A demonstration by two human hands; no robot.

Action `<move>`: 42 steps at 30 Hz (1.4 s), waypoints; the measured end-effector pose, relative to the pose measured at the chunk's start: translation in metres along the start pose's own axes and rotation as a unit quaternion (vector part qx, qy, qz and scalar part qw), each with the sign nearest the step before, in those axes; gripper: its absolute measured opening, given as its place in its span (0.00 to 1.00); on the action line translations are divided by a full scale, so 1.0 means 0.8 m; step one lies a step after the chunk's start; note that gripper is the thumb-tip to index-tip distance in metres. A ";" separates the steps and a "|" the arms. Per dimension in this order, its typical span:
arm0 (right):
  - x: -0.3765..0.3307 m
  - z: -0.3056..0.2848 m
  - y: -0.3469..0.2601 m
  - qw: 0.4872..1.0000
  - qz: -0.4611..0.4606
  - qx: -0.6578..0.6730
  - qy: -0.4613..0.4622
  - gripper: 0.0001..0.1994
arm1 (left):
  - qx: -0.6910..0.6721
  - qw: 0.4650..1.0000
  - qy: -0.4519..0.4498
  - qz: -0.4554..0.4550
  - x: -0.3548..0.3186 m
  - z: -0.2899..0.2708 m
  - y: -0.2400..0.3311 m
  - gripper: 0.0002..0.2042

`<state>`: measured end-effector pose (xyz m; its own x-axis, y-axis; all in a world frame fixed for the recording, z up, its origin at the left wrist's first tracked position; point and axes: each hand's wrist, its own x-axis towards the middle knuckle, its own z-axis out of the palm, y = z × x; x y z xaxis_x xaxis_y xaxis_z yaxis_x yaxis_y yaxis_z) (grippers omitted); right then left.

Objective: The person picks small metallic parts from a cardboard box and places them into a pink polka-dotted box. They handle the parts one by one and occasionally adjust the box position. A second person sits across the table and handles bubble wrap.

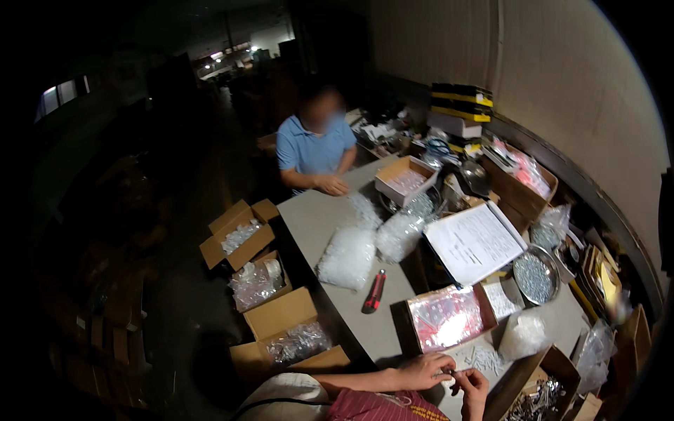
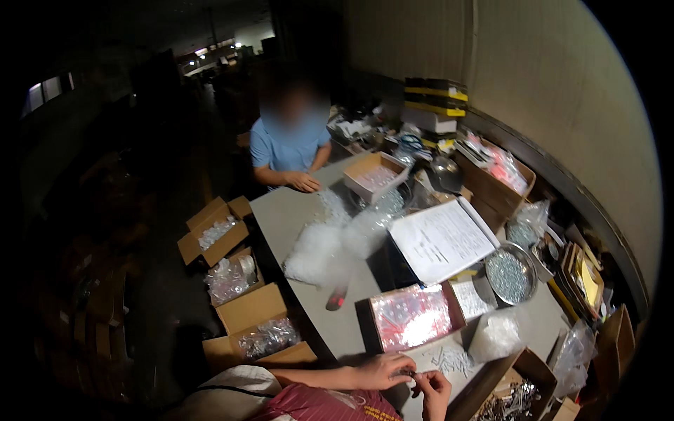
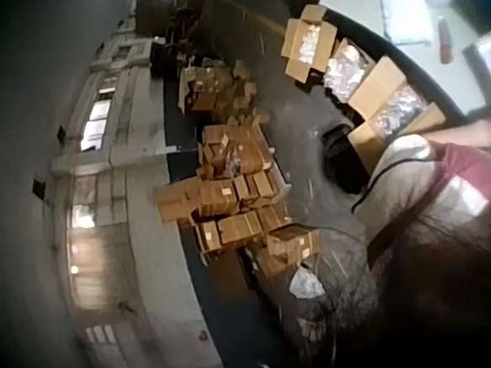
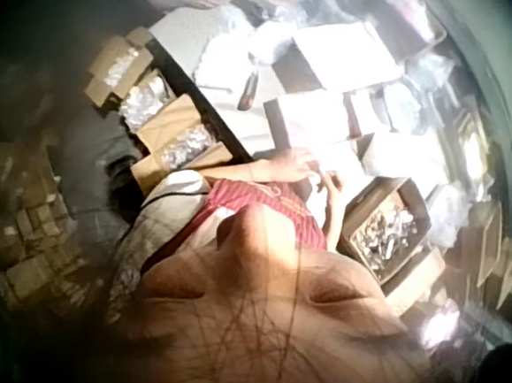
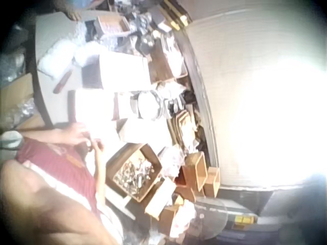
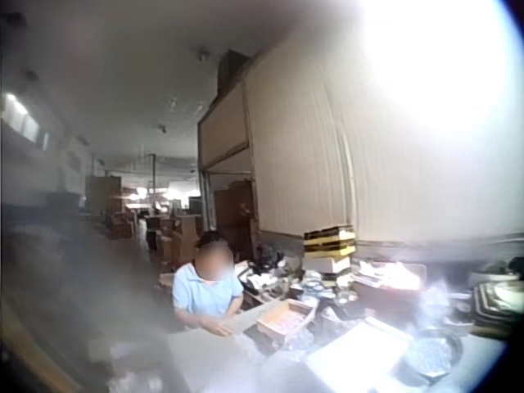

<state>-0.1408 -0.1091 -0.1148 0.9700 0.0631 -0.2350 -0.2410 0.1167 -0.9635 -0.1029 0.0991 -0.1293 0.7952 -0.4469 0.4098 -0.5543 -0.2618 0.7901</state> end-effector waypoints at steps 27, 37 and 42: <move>0.042 -0.013 0.026 0.863 -0.155 -0.476 -0.070 0.12 | -0.260 0.911 -0.187 -0.261 -0.014 0.044 -0.048 0.14; 0.015 0.010 -0.050 0.771 -0.258 -0.541 -0.215 0.12 | -0.661 0.729 -0.167 -0.056 -0.020 0.066 -0.055 0.20; 0.014 0.018 -0.062 0.818 -0.267 -0.480 -0.170 0.09 | -0.501 0.837 -0.198 -0.094 0.011 -0.004 0.002 0.28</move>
<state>-0.1186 -0.0998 -0.0675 0.8236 0.5487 0.1432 0.5094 -0.6048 -0.6122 -0.0960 0.0973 -0.1233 0.5913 -0.7792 0.2081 0.2148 0.4009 0.8906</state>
